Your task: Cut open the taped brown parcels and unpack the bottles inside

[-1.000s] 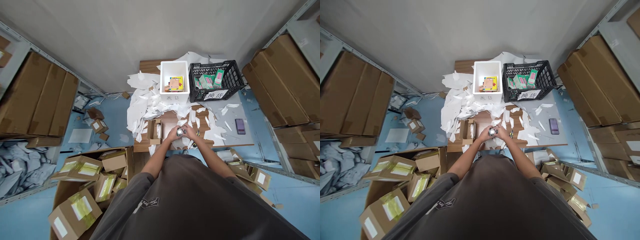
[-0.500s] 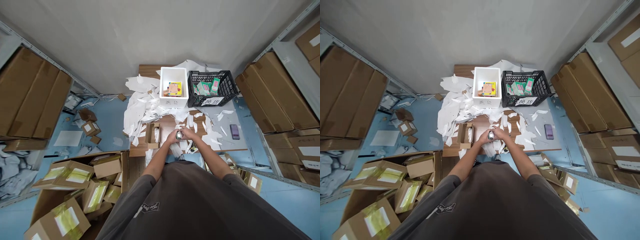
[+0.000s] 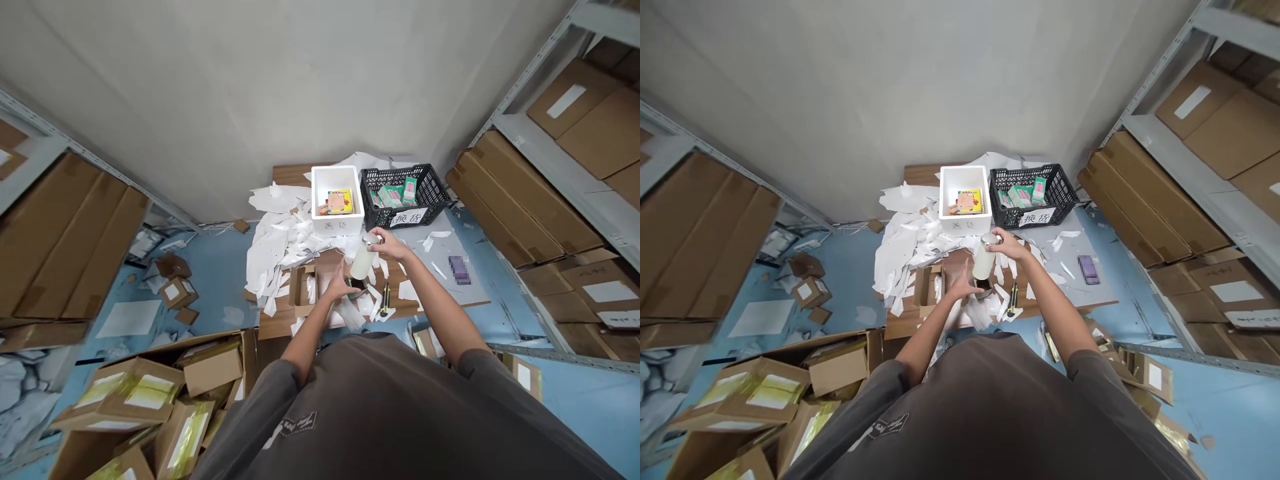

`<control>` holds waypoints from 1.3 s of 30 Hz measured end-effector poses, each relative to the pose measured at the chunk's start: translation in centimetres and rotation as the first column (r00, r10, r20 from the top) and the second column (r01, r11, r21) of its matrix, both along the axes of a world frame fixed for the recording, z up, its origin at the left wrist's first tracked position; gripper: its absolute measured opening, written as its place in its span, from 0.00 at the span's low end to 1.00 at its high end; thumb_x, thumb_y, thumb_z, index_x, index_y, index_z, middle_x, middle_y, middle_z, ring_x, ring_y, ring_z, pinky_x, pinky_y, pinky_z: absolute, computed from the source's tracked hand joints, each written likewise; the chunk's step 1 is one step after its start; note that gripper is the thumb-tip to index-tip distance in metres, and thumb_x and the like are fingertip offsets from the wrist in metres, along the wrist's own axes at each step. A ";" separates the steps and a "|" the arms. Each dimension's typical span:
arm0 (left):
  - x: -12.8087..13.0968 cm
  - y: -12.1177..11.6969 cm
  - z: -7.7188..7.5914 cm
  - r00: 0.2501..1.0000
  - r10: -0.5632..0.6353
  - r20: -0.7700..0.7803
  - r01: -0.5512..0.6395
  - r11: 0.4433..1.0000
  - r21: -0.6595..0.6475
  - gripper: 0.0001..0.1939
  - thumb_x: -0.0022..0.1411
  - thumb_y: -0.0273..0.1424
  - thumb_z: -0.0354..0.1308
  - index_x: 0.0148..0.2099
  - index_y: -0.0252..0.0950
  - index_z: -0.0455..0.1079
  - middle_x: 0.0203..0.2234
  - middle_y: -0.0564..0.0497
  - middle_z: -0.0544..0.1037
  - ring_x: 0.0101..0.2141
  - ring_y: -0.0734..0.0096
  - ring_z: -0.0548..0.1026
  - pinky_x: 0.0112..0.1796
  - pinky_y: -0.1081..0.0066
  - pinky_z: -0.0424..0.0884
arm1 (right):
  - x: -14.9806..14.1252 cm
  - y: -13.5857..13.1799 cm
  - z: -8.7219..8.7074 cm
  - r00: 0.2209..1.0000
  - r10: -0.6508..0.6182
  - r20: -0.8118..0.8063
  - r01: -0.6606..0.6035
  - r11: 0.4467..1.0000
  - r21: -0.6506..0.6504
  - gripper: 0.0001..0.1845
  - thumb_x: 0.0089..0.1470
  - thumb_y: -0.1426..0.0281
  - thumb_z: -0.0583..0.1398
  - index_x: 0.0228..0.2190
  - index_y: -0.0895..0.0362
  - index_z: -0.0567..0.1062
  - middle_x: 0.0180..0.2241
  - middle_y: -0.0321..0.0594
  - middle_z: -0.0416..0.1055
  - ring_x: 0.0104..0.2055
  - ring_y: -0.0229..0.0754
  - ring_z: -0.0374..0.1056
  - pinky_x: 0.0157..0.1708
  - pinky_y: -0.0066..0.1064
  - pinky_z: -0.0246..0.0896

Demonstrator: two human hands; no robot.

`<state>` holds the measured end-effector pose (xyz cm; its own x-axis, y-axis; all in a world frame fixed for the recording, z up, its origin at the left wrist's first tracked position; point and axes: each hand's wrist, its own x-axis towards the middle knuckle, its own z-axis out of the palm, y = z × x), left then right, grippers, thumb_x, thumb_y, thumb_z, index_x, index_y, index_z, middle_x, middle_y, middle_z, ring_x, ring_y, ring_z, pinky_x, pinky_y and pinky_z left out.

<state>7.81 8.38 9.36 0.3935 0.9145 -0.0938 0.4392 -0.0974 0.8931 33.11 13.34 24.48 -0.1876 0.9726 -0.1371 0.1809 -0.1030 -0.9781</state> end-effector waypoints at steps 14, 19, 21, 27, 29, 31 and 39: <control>1.7 0.2 12.2 0.939 0.075 0.335 -0.126 0.983 0.134 0.57 0.52 0.41 0.80 0.78 0.44 0.55 0.63 0.40 0.72 0.55 0.54 0.77 0.54 0.56 0.77 | -3.8 -3.1 2.0 0.945 -0.026 -0.326 0.014 0.999 -0.040 0.58 0.35 0.59 0.81 0.64 0.43 0.64 0.57 0.44 0.77 0.57 0.55 0.75 0.57 0.53 0.75; 0.8 0.0 13.2 0.970 0.056 0.237 -0.108 0.971 0.215 0.66 0.48 0.41 0.82 0.81 0.46 0.49 0.62 0.40 0.71 0.53 0.55 0.77 0.54 0.54 0.77 | -4.9 -4.4 0.4 0.959 -0.197 -0.201 0.207 0.978 0.028 0.74 0.36 0.59 0.81 0.75 0.45 0.49 0.64 0.53 0.71 0.60 0.60 0.75 0.61 0.57 0.72; 0.8 -0.3 13.6 0.968 0.030 0.249 -0.076 0.981 0.180 0.67 0.50 0.42 0.81 0.82 0.47 0.45 0.63 0.40 0.71 0.51 0.57 0.77 0.53 0.56 0.78 | -4.9 -4.6 0.6 0.963 -0.190 -0.190 0.200 0.979 0.035 0.76 0.37 0.58 0.81 0.76 0.45 0.46 0.65 0.54 0.70 0.59 0.60 0.75 0.61 0.57 0.72; 0.7 -0.9 14.5 0.958 -0.085 0.275 0.061 0.994 0.094 0.65 0.53 0.45 0.79 0.82 0.46 0.45 0.65 0.38 0.70 0.56 0.50 0.76 0.57 0.52 0.76 | -4.8 -5.3 1.6 0.974 -0.118 -0.195 0.125 0.992 0.021 0.75 0.39 0.57 0.79 0.77 0.42 0.43 0.61 0.49 0.73 0.57 0.58 0.76 0.57 0.57 0.76; 0.8 -1.1 14.6 0.972 -0.033 0.232 -0.001 0.989 0.146 0.67 0.50 0.44 0.82 0.82 0.47 0.47 0.67 0.38 0.68 0.61 0.45 0.73 0.61 0.50 0.72 | -5.0 -5.6 1.7 0.976 -0.162 -0.144 0.168 0.985 0.030 0.75 0.40 0.56 0.79 0.77 0.43 0.43 0.62 0.51 0.72 0.55 0.59 0.77 0.55 0.56 0.77; 0.8 -1.1 14.6 0.969 0.003 0.248 -0.039 0.989 0.141 0.68 0.49 0.44 0.82 0.82 0.47 0.46 0.67 0.38 0.69 0.62 0.45 0.73 0.62 0.50 0.72 | -5.2 -5.8 1.6 0.980 -0.159 -0.120 0.162 0.987 0.020 0.74 0.41 0.56 0.78 0.77 0.43 0.44 0.62 0.52 0.71 0.55 0.59 0.77 0.53 0.55 0.78; 0.3 -1.0 14.5 0.965 0.000 0.263 -0.027 0.995 0.099 0.69 0.47 0.42 0.83 0.82 0.45 0.47 0.63 0.38 0.70 0.55 0.50 0.77 0.58 0.51 0.75 | -5.3 -6.7 2.5 0.988 -0.155 -0.011 0.156 0.984 0.084 0.72 0.41 0.61 0.77 0.78 0.45 0.46 0.63 0.53 0.70 0.55 0.60 0.75 0.55 0.56 0.76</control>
